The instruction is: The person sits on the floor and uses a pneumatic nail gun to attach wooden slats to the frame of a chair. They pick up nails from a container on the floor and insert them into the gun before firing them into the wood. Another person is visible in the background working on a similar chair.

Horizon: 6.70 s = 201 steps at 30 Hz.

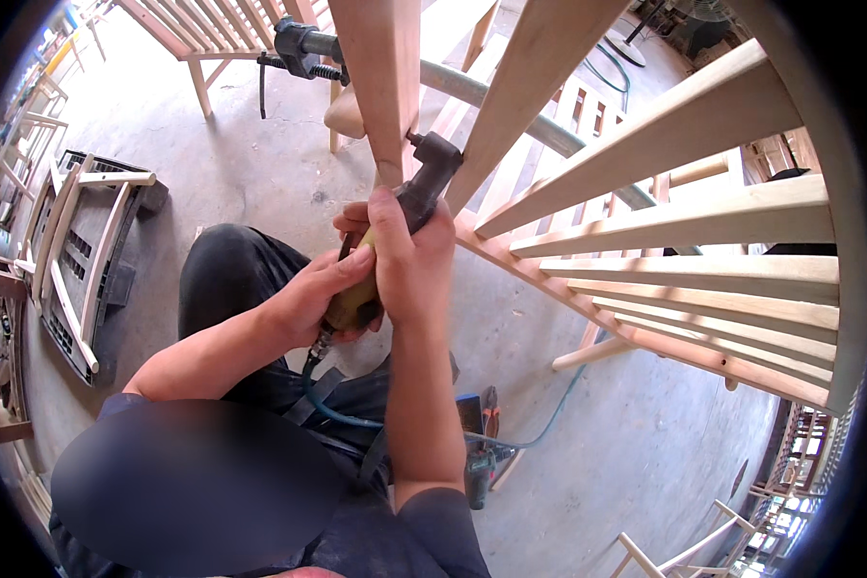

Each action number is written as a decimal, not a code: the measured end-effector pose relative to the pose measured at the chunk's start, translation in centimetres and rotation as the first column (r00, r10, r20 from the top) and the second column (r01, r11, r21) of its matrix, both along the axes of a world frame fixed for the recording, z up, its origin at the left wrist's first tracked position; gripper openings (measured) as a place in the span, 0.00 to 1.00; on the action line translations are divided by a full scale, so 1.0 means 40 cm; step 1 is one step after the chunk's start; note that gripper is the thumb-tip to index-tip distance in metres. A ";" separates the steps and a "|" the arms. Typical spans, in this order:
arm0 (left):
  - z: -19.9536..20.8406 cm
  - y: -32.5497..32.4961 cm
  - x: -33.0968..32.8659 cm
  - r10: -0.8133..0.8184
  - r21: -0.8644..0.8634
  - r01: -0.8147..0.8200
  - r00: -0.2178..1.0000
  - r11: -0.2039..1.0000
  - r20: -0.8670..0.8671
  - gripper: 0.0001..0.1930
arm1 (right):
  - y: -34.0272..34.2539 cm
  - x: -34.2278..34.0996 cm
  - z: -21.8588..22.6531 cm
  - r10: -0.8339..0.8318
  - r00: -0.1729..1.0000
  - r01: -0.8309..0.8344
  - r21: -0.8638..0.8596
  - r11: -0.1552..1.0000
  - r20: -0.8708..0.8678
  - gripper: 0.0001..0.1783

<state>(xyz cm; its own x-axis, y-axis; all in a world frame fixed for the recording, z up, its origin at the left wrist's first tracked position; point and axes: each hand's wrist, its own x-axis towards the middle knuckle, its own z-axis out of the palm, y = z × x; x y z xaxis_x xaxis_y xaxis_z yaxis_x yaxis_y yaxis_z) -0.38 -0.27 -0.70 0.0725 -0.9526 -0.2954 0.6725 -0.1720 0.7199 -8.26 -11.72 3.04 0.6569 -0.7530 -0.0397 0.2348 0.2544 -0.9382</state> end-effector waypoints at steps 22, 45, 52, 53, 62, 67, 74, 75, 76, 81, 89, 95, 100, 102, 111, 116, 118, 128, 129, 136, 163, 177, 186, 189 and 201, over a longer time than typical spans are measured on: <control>-0.010 -0.017 -0.024 0.103 0.045 -0.104 0.994 0.994 0.028 0.24 | -0.018 0.009 -0.012 -0.019 1.000 0.017 -0.078 0.997 -0.023 0.14; 0.029 -0.046 -0.093 0.062 0.142 -0.066 0.998 0.988 0.027 0.22 | -0.048 -0.088 -0.089 -0.040 0.980 -0.041 -0.394 0.918 -0.196 0.30; 0.055 0.002 -0.050 0.154 0.124 -0.159 0.987 0.980 0.051 0.27 | -0.005 -0.002 0.019 -0.020 1.000 0.020 0.066 0.998 0.009 0.15; 0.070 -0.005 -0.060 0.193 0.104 -0.196 0.981 0.975 0.032 0.26 | -0.009 0.000 0.028 -0.002 1.000 0.001 0.057 0.998 0.031 0.15; 0.110 0.017 -0.064 0.181 0.162 -0.184 0.983 0.969 0.032 0.26 | 0.004 -0.009 0.021 0.031 0.999 -0.035 0.112 0.993 0.037 0.15; 0.115 0.015 -0.066 0.190 0.137 -0.193 0.981 0.972 0.031 0.27 | -0.002 -0.016 0.026 0.049 0.998 -0.048 0.052 0.997 -0.028 0.16; 0.083 0.013 -0.050 0.153 0.110 -0.157 0.987 0.981 0.052 0.27 | -0.010 -0.003 0.017 0.076 0.997 -0.076 0.065 0.995 0.006 0.19; 0.078 0.015 -0.046 0.145 0.103 -0.150 0.988 0.983 0.057 0.27 | -0.013 -0.003 0.016 0.088 0.996 -0.088 0.059 0.994 -0.004 0.19; 0.075 0.014 -0.043 0.140 0.097 -0.146 0.988 0.985 0.061 0.27 | -0.014 -0.004 0.016 0.081 0.997 -0.080 0.064 0.995 -0.001 0.19; 0.074 0.008 -0.040 0.121 0.130 -0.129 0.990 0.983 0.066 0.28 | -0.012 -0.005 0.013 0.057 0.998 -0.059 0.085 0.995 0.031 0.18; 0.082 0.005 -0.051 0.132 0.102 -0.140 0.988 0.985 0.085 0.29 | -0.019 -0.008 0.026 0.085 0.996 -0.083 0.068 0.994 -0.027 0.18; 0.068 0.002 -0.038 0.097 0.076 -0.104 0.991 0.992 0.095 0.30 | -0.022 -0.004 0.020 0.074 0.997 -0.074 0.067 0.995 -0.007 0.18; 0.063 0.008 -0.038 0.091 0.074 -0.099 0.990 0.992 0.105 0.29 | -0.020 0.000 0.019 0.071 0.997 -0.070 0.066 0.995 -0.008 0.18; 0.063 0.006 -0.039 0.104 0.073 -0.113 0.989 0.991 0.107 0.29 | -0.019 -0.002 0.025 0.070 0.998 -0.069 0.069 0.995 -0.010 0.18; 0.044 -0.005 -0.030 0.119 0.053 -0.125 0.986 0.991 0.116 0.29 | -0.029 0.008 0.010 0.078 0.997 -0.078 0.034 0.996 0.008 0.18; 0.038 -0.003 -0.019 0.106 0.039 -0.112 0.984 0.993 0.146 0.28 | -0.020 0.011 0.014 0.039 0.999 -0.039 0.027 0.999 0.016 0.18; 0.053 -0.006 -0.024 0.117 0.053 -0.125 0.983 0.991 0.139 0.28 | -0.023 0.009 0.013 0.048 0.999 -0.048 0.035 0.998 0.009 0.18; 0.056 -0.007 -0.037 0.140 0.059 -0.149 0.981 0.987 0.137 0.28 | -0.028 0.008 0.019 0.069 0.997 -0.070 0.067 0.995 0.023 0.17; 0.058 -0.008 -0.037 0.133 0.056 -0.141 0.983 0.988 0.123 0.28 | -0.027 0.009 0.020 0.062 0.998 -0.064 0.071 0.995 0.032 0.17; 0.048 -0.004 -0.058 0.188 0.040 -0.195 0.973 0.980 0.135 0.29 | -0.029 0.003 0.022 0.078 0.997 -0.078 0.042 0.996 0.013 0.19; 0.079 0.017 -0.040 0.155 0.164 -0.166 0.985 0.972 0.073 0.32 | -0.265 -0.070 0.147 -0.212 0.858 0.463 -0.527 0.713 0.467 0.50; 0.083 0.016 -0.039 0.173 0.186 -0.181 0.983 0.966 0.058 0.33 | -0.196 0.039 0.197 -0.838 0.381 0.339 -0.902 -0.267 0.391 0.82; 0.048 0.015 -0.043 0.178 0.108 -0.179 0.984 0.978 0.018 0.32 | -0.229 0.024 0.207 -0.682 0.497 0.412 -0.838 -0.359 0.537 0.77; 0.053 0.016 -0.042 0.176 0.112 -0.178 0.984 0.978 0.022 0.32 | -0.219 0.019 0.208 -0.663 0.542 0.422 -0.849 -0.318 0.517 0.77; 0.042 0.006 -0.051 0.220 0.112 -0.224 0.974 0.968 0.051 0.37 | -0.195 -0.254 0.274 -0.592 0.801 -0.579 -0.138 -0.804 0.091 0.45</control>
<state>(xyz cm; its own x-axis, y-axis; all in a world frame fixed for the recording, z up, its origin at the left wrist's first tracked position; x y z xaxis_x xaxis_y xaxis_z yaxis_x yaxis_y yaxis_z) -2.42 -0.02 0.96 0.2917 -0.8705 -0.3965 0.6760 -0.1056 0.7293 -18.42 -19.51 14.02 0.9555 0.2141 0.2029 -0.1045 -0.3977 0.9116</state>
